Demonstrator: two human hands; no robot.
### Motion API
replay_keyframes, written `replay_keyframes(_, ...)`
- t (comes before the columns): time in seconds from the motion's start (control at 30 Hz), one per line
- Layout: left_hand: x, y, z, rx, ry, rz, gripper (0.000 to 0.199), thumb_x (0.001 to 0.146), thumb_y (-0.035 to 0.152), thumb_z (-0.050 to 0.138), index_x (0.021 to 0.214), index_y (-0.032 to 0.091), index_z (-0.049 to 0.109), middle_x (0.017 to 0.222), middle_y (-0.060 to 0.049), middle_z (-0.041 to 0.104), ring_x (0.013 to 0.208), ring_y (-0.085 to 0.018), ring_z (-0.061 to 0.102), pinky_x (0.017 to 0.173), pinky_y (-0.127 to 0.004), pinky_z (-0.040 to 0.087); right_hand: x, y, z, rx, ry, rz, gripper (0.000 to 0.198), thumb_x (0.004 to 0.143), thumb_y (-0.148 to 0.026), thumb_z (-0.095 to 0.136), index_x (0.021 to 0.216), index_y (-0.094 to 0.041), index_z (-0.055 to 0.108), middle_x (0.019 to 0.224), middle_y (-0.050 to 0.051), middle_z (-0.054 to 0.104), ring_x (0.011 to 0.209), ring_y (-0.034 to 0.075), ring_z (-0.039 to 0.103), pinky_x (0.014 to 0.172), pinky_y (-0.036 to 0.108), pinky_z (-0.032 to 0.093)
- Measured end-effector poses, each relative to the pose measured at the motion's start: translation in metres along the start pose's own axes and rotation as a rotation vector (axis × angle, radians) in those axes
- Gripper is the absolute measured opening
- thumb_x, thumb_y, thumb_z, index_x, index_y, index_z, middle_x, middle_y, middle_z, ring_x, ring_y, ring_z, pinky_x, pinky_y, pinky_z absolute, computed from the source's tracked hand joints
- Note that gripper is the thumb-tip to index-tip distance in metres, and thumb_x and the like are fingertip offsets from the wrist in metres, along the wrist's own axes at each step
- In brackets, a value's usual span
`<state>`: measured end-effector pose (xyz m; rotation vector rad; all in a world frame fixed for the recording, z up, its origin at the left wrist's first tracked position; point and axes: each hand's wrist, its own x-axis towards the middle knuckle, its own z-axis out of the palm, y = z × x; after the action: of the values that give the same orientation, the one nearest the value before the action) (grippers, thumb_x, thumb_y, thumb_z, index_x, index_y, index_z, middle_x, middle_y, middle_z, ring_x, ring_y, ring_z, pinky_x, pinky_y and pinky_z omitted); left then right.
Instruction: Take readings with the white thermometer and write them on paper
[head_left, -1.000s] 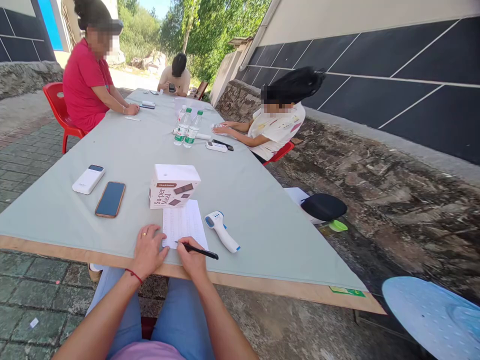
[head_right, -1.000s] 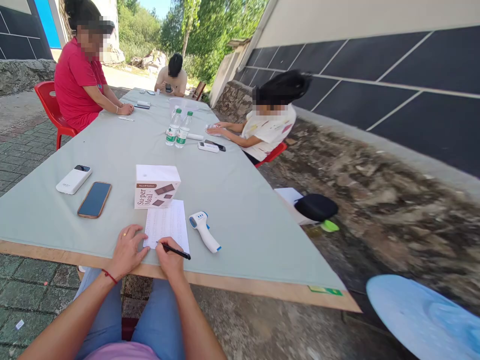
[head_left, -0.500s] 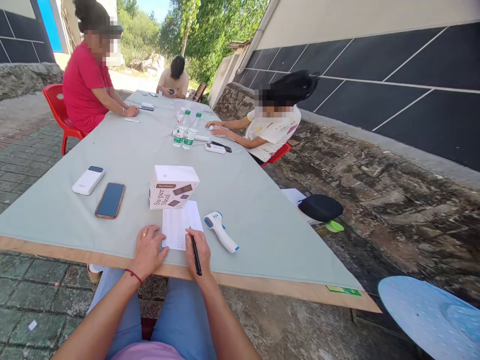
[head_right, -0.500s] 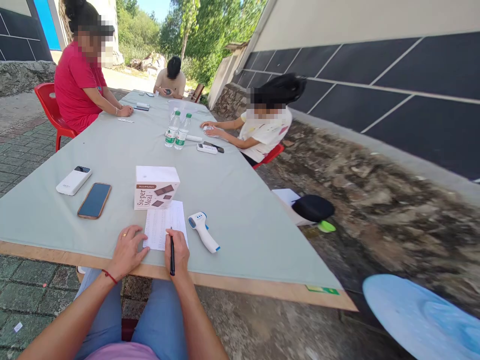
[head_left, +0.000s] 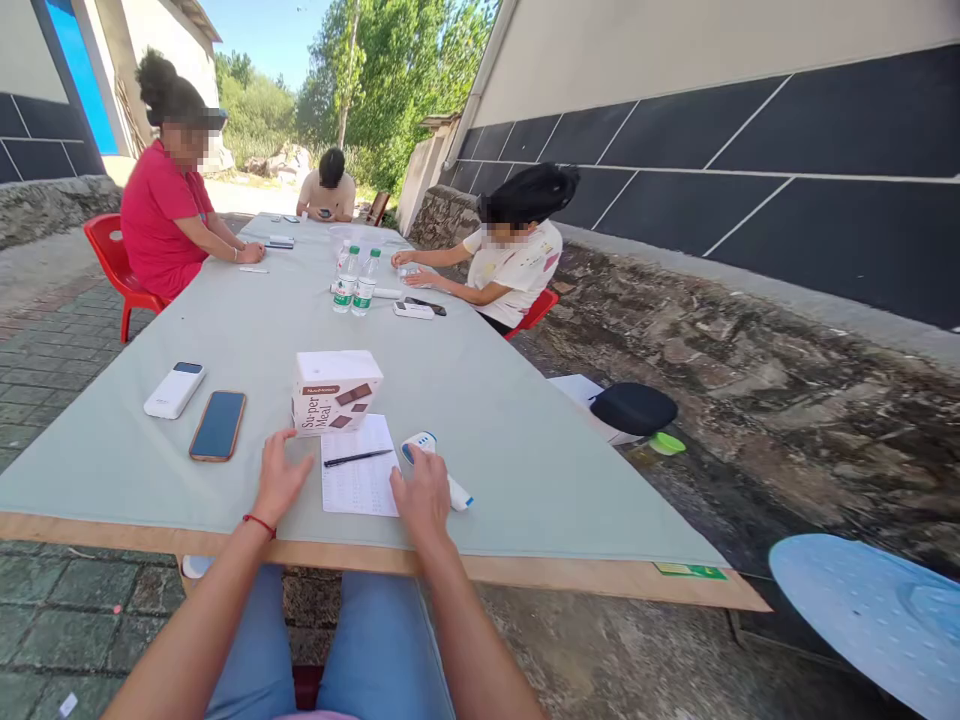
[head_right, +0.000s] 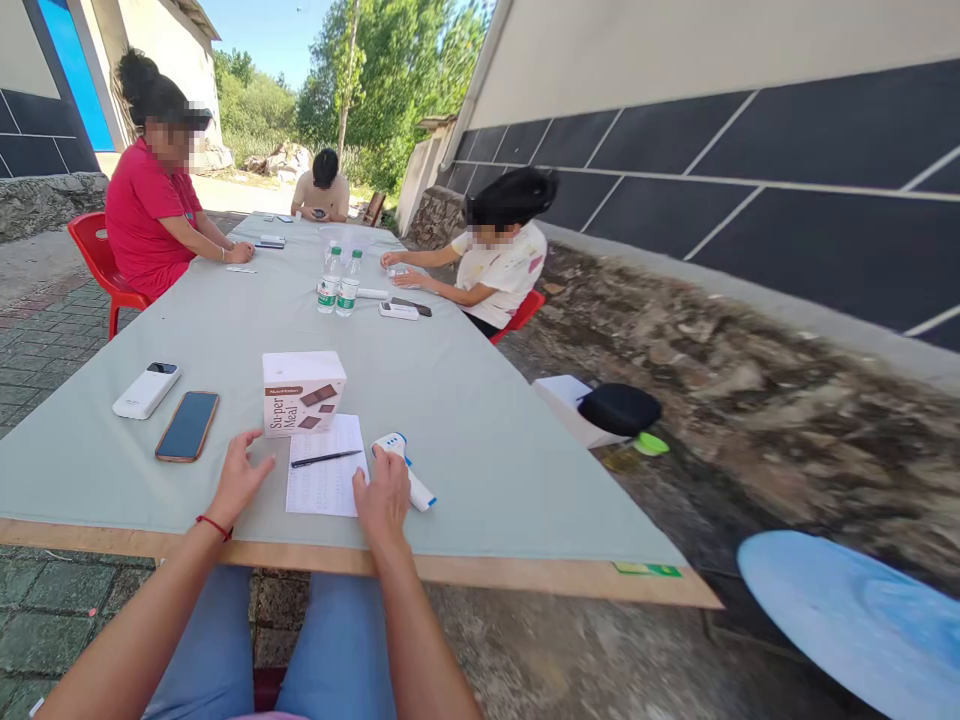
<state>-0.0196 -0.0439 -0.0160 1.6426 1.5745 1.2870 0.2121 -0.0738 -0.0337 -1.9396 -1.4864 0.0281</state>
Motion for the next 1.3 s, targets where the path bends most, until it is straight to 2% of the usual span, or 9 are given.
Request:
replay_keyframes(0.07, 0.025, 0.003, 0.001, -0.044, -0.014, -0.066, 0.062, 0.071, 0.037, 0.072, 0.126, 0.019, 0.048, 0.132, -0.014, 0.050, 0.130, -0.030, 0.044, 0.106, -0.047, 0.038, 0.007, 0.013, -0.010, -0.089, 0.071, 0.061, 0.048, 0.082, -0.033, 0.053, 0.127, -0.015, 0.053, 0.123, 0.017, 0.056, 0.115, 0.030, 0.051, 0.095, 0.042, 0.040)
replay_keyframes(0.17, 0.056, 0.007, 0.006, -0.107, -0.049, -0.136, 0.085, 0.062, 0.040, 0.080, 0.134, 0.017, 0.040, 0.146, -0.018, 0.038, 0.141, -0.034, 0.030, 0.113, -0.047, 0.030, 0.020, 0.030, -0.023, -0.243, -0.093, 0.229, 0.050, 0.083, -0.042, 0.058, 0.124, -0.015, 0.055, 0.122, 0.019, 0.058, 0.114, 0.032, 0.053, 0.091, 0.042, 0.041)
replay_keyframes(0.27, 0.072, 0.008, 0.010, -0.251, -0.153, -0.083, 0.076, 0.067, 0.042, 0.076, 0.132, 0.020, 0.042, 0.139, -0.014, 0.049, 0.132, -0.029, 0.044, 0.107, -0.043, 0.038, 0.029, 0.044, -0.029, -0.280, -0.285, 0.223, 0.040, 0.084, -0.044, 0.057, 0.111, -0.015, 0.063, 0.107, 0.019, 0.065, 0.101, 0.032, 0.060, 0.080, 0.040, 0.044)
replay_keyframes(0.4, 0.077, 0.002, 0.015, -0.319, -0.147, -0.002, 0.057, 0.074, 0.041, 0.071, 0.123, 0.020, 0.050, 0.124, -0.011, 0.061, 0.115, -0.025, 0.057, 0.098, -0.040, 0.045, 0.027, 0.049, -0.025, -0.090, -0.218, 0.223, 0.036, 0.082, -0.039, 0.054, 0.105, -0.015, 0.067, 0.100, 0.018, 0.067, 0.094, 0.031, 0.062, 0.072, 0.037, 0.044)
replay_keyframes(0.57, 0.071, -0.005, 0.015, -0.272, -0.014, 0.010, 0.049, 0.083, 0.048, 0.060, 0.122, 0.018, 0.054, 0.122, -0.012, 0.062, 0.112, -0.024, 0.058, 0.097, -0.039, 0.045, 0.020, 0.011, -0.020, 0.452, -0.025, 0.249, 0.054, 0.075, -0.051, 0.058, 0.115, -0.016, 0.064, 0.102, 0.012, 0.070, 0.088, 0.027, 0.061, 0.074, 0.036, 0.046)
replay_keyframes(0.73, 0.065, -0.004, 0.010, -0.206, 0.010, 0.067, 0.046, 0.091, 0.053, 0.044, 0.118, 0.018, 0.058, 0.117, -0.011, 0.065, 0.109, -0.025, 0.058, 0.097, -0.041, 0.044, 0.020, -0.038, -0.032, 0.630, -0.110, 0.171, 0.044, 0.069, -0.053, 0.065, 0.099, -0.020, 0.069, 0.094, 0.006, 0.070, 0.084, 0.024, 0.059, 0.075, 0.034, 0.044)
replay_keyframes(0.87, 0.061, -0.003, 0.008, -0.177, 0.026, 0.051, 0.049, 0.091, 0.053, 0.044, 0.123, 0.017, 0.055, 0.122, -0.012, 0.063, 0.112, -0.025, 0.057, 0.097, -0.041, 0.044, 0.017, -0.055, -0.046, 0.800, 0.053, 0.234, 0.041, 0.072, -0.055, 0.062, 0.088, -0.018, 0.066, 0.078, 0.004, 0.066, 0.073, 0.020, 0.057, 0.068, 0.031, 0.044)
replay_keyframes(1.07, 0.061, -0.001, 0.008, -0.107, 0.003, 0.093, 0.046, 0.094, 0.052, 0.039, 0.120, 0.019, 0.056, 0.119, -0.011, 0.064, 0.110, -0.025, 0.058, 0.097, -0.042, 0.043, 0.010, -0.081, -0.045, 1.069, -0.219, 0.165, 0.037, 0.078, -0.055, 0.058, 0.076, -0.018, 0.061, 0.061, 0.001, 0.062, 0.057, 0.016, 0.054, 0.055, 0.027, 0.043)
replay_keyframes(1.3, 0.067, -0.004, 0.007, -0.101, -0.002, 0.064, 0.048, 0.093, 0.055, 0.039, 0.120, 0.019, 0.056, 0.118, -0.011, 0.065, 0.112, -0.026, 0.057, 0.097, -0.042, 0.043, 0.002, -0.100, -0.004, 1.018, -0.243, 0.182, 0.038, 0.075, -0.059, 0.057, 0.080, -0.021, 0.058, 0.060, -0.002, 0.060, 0.053, 0.016, 0.055, 0.053, 0.027, 0.045)
